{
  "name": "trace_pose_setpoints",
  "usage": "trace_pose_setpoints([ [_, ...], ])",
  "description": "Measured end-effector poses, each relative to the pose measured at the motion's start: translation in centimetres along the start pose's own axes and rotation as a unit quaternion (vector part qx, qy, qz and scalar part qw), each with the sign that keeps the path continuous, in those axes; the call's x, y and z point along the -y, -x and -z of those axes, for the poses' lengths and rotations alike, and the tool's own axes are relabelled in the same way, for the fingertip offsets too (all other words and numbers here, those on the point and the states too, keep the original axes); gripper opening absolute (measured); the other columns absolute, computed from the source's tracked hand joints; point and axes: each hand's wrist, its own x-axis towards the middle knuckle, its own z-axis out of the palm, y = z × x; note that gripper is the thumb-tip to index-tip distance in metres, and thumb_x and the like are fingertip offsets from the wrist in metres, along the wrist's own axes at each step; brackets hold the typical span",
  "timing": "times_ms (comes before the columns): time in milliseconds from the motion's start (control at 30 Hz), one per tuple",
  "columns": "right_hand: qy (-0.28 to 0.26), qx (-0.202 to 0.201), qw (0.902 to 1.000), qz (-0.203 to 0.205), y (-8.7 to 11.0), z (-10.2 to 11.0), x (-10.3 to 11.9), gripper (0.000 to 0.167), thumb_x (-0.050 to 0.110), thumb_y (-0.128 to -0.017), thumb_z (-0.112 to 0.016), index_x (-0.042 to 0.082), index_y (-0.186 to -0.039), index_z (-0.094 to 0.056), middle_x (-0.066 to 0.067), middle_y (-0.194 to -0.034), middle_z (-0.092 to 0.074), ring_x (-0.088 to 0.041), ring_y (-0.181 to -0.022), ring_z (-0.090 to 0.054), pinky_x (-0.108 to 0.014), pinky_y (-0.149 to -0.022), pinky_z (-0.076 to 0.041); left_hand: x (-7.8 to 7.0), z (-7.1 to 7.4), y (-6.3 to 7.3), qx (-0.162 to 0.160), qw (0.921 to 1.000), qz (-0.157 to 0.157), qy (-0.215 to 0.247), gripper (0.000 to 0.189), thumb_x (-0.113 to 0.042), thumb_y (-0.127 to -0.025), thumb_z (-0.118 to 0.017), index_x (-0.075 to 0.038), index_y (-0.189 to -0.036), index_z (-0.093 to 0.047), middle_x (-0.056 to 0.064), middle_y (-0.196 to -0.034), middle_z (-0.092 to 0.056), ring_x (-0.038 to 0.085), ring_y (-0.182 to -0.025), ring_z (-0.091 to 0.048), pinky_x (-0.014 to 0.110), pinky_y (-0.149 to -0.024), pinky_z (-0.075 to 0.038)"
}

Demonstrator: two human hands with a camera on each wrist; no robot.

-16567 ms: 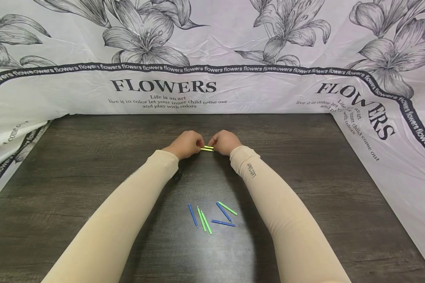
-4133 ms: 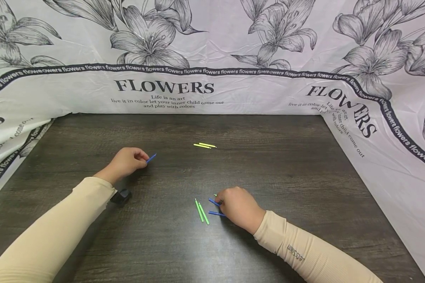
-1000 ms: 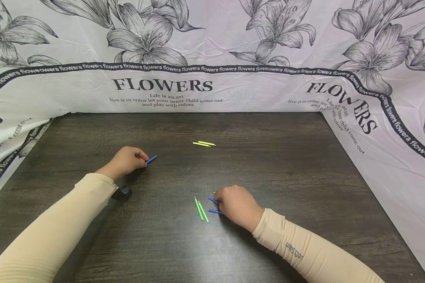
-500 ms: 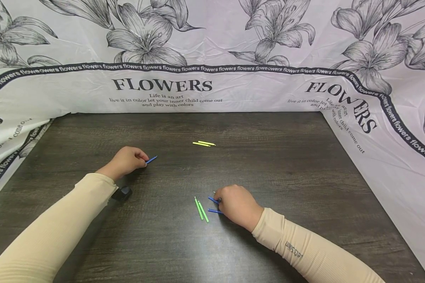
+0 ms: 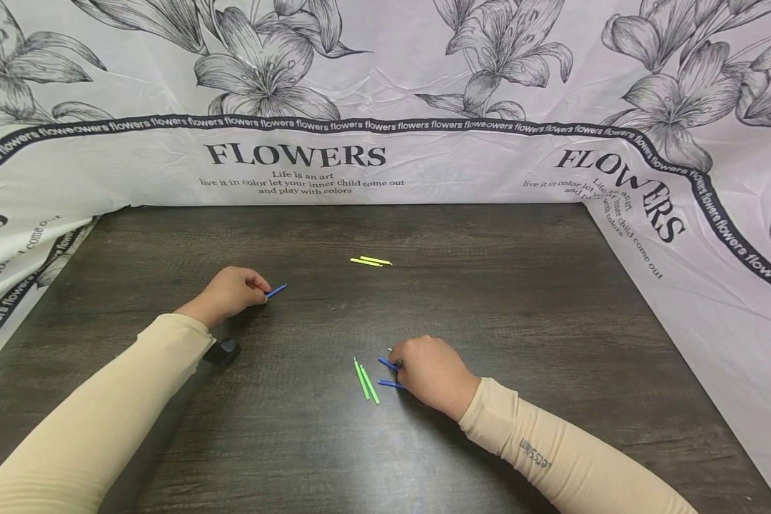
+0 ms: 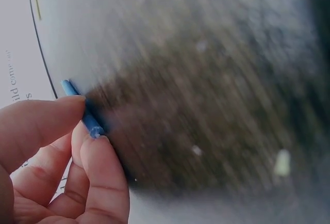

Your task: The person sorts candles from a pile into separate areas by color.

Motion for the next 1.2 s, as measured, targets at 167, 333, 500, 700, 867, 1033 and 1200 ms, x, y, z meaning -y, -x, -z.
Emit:
trace_pose_setpoints([
  [167,-0.006,-0.002,0.9999,-0.012,-0.3,0.6,0.0,0.025,-0.008,-0.075,-0.062,0.006,-0.091,-0.075,0.008,-0.063,-0.056,0.001,-0.049,-0.035,-0.017,-0.048,-0.035,0.2,0.0,0.0,-0.001,1.0,0.002,0.001,0.018,-0.002,-0.089,-0.061,0.005,-0.105,-0.067,0.019,-0.102,-0.064,0.027,-0.088,-0.059,0.035,-0.071,-0.048],
  [333,-0.03,-0.007,0.9993,-0.022,-1.0,1.3,0.0,0.023,-0.005,-0.079,-0.065,0.005,-0.097,-0.075,0.004,-0.072,-0.066,0.0,-0.051,-0.039,-0.019,-0.052,-0.039,0.4,0.1,0.0,-0.002,1.0,0.004,0.003,0.019,-0.002,-0.089,-0.061,0.005,-0.105,-0.067,0.02,-0.103,-0.064,0.028,-0.089,-0.059,0.035,-0.071,-0.048],
  [500,-0.043,-0.006,0.9987,-0.027,-1.9,1.6,-0.1,0.021,-0.003,-0.081,-0.065,0.005,-0.098,-0.075,0.003,-0.075,-0.068,0.0,-0.053,-0.042,-0.02,-0.053,-0.04,0.6,0.1,0.0,-0.001,1.0,0.002,0.006,0.019,-0.001,-0.089,-0.061,0.005,-0.106,-0.067,0.02,-0.105,-0.064,0.029,-0.092,-0.06,0.037,-0.074,-0.048],
  [700,-0.061,-0.011,0.9978,-0.025,-3.0,1.6,-0.1,0.024,-0.003,-0.081,-0.061,0.006,-0.097,-0.075,0.005,-0.074,-0.068,-0.001,-0.051,-0.039,-0.021,-0.052,-0.038,0.6,0.1,-0.1,-0.002,1.0,0.001,0.008,0.019,-0.002,-0.089,-0.061,0.005,-0.105,-0.067,0.02,-0.106,-0.064,0.03,-0.094,-0.06,0.039,-0.076,-0.049],
  [867,-0.086,-0.006,0.9962,-0.014,-3.9,1.7,-0.2,0.024,-0.002,-0.082,-0.06,0.006,-0.1,-0.075,0.003,-0.079,-0.07,-0.002,-0.055,-0.044,-0.022,-0.055,-0.041,0.6,0.2,-0.1,-0.002,0.9999,0.001,0.013,0.019,-0.001,-0.088,-0.062,0.005,-0.105,-0.067,0.02,-0.105,-0.064,0.03,-0.093,-0.06,0.038,-0.075,-0.049],
  [1033,-0.119,0.0,0.9928,-0.014,-4.8,2.0,-0.4,0.024,-0.001,-0.082,-0.06,0.005,-0.101,-0.074,0.0,-0.082,-0.071,-0.004,-0.064,-0.053,-0.023,-0.059,-0.044,0.5,0.2,-0.1,0.0,0.9999,-0.002,0.013,0.018,-0.002,-0.089,-0.062,0.005,-0.105,-0.068,0.02,-0.104,-0.064,0.029,-0.093,-0.059,0.039,-0.076,-0.049],
  [1200,-0.135,0.006,0.9907,-0.018,-5.9,2.1,-0.5,0.025,-0.002,-0.083,-0.06,0.005,-0.103,-0.074,0.0,-0.082,-0.069,-0.006,-0.067,-0.054,-0.024,-0.061,-0.045,0.5,0.2,-0.2,0.0,0.9999,-0.005,0.012,0.018,-0.002,-0.089,-0.062,0.005,-0.104,-0.068,0.019,-0.104,-0.064,0.029,-0.092,-0.059,0.039,-0.076,-0.048],
])
